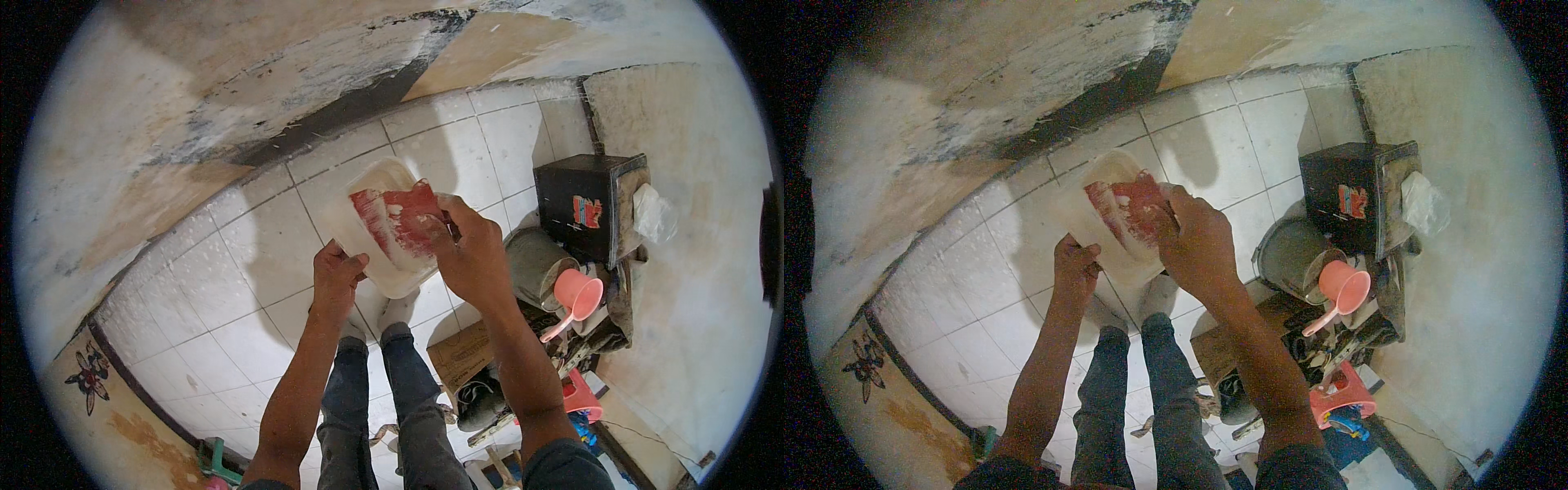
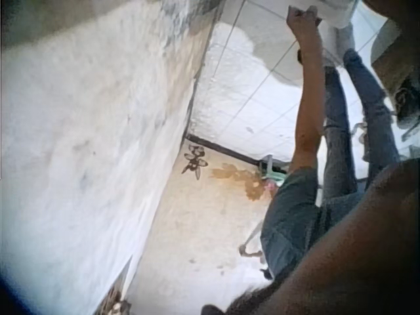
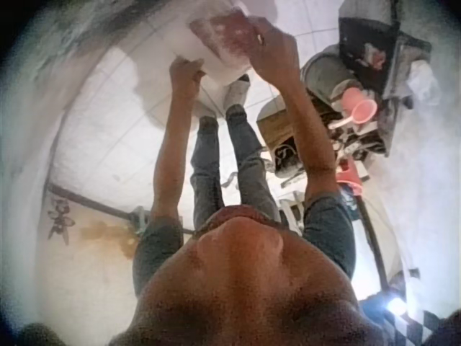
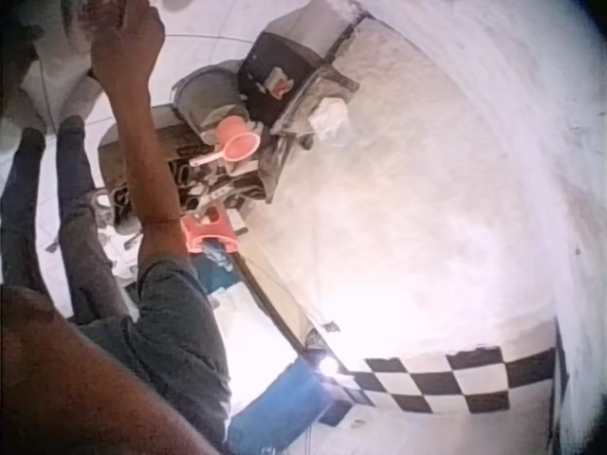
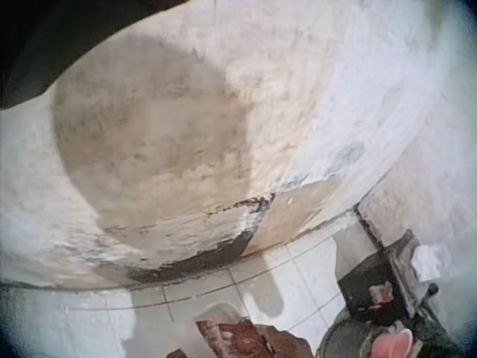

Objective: The person applies a white substance to a wall using a red scraper tool, taking the substance from a white container.

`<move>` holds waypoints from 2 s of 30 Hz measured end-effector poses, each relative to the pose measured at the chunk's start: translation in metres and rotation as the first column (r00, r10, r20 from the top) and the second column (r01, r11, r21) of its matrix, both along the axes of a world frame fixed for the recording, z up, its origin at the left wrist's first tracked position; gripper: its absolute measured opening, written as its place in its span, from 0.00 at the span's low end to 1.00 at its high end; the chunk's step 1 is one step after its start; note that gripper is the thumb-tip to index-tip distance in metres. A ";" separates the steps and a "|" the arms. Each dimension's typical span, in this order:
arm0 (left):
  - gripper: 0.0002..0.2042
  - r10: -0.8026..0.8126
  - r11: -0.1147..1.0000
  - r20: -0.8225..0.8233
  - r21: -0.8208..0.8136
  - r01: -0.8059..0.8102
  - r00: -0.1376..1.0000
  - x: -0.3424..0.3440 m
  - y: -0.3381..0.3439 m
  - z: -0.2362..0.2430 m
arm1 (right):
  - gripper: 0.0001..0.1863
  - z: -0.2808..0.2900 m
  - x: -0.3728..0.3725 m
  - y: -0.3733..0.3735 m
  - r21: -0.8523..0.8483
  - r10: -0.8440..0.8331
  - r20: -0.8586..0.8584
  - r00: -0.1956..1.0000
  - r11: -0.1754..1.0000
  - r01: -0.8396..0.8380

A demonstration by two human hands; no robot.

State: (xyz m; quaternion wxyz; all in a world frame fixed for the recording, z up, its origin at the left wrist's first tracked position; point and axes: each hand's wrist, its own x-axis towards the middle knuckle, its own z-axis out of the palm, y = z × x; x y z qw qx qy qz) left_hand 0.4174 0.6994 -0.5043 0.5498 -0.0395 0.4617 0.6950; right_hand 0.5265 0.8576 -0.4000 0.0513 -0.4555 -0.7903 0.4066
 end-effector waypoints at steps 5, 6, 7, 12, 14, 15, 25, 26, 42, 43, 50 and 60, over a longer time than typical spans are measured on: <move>0.16 -0.052 0.996 -0.029 -0.069 0.050 0.998 0.000 0.008 0.010 | 0.12 0.002 -0.006 0.001 0.005 0.129 0.089 0.988 0.991 -0.130; 0.16 -0.054 0.996 -0.032 -0.069 0.052 0.998 0.001 0.009 0.009 | 0.12 0.002 -0.006 0.003 0.005 0.127 0.087 0.988 0.992 -0.128; 0.16 -0.038 0.998 -0.020 -0.053 0.037 0.999 0.001 0.009 0.007 | 0.12 0.000 -0.005 0.004 -0.065 0.082 -0.001 0.997 0.995 -0.082; 0.16 0.007 1.000 -0.004 -0.013 -0.007 1.000 -0.001 0.015 0.010 | 0.11 -0.009 0.013 0.025 -0.337 -0.175 -0.191 0.966 0.936 0.103; 0.15 -0.023 0.998 0.027 -0.054 0.025 0.999 -0.005 0.022 0.016 | 0.11 -0.008 0.019 0.031 -0.421 -0.270 -0.181 0.946 0.890 0.174; 0.15 -0.021 0.998 0.024 -0.055 0.023 0.999 -0.006 0.023 0.015 | 0.11 -0.008 0.020 0.033 -0.503 -0.358 -0.167 0.919 0.832 0.233; 0.13 0.066 0.998 -0.021 -0.021 -0.066 0.998 -0.016 0.022 0.001 | 0.08 -0.062 0.023 0.078 -0.805 -0.703 -0.333 0.628 0.559 0.199; 0.12 0.110 0.993 -0.028 -0.039 -0.111 0.994 -0.015 0.023 0.003 | 0.08 -0.076 0.022 0.086 -0.804 -0.701 -0.333 0.631 0.560 0.198; 0.09 0.276 0.938 0.014 -0.221 -0.266 0.961 0.000 0.003 0.016 | 0.13 -0.016 -0.074 0.138 -0.674 -0.646 -0.585 0.492 0.724 0.149; 0.09 0.248 0.956 0.019 -0.166 -0.242 0.968 -0.001 -0.005 0.009 | 0.14 0.000 -0.068 0.135 -0.647 -0.607 -0.599 0.523 0.751 0.132; 0.11 0.203 0.974 0.036 -0.106 -0.198 0.978 -0.004 -0.015 0.009 | 0.13 -0.095 -0.023 0.119 -0.801 -0.779 -0.347 0.522 0.536 0.267; 0.12 0.239 0.966 0.015 -0.103 -0.236 0.971 -0.015 -0.032 0.011 | 0.09 -0.089 -0.085 0.127 -0.748 -0.760 -0.440 0.477 0.605 0.274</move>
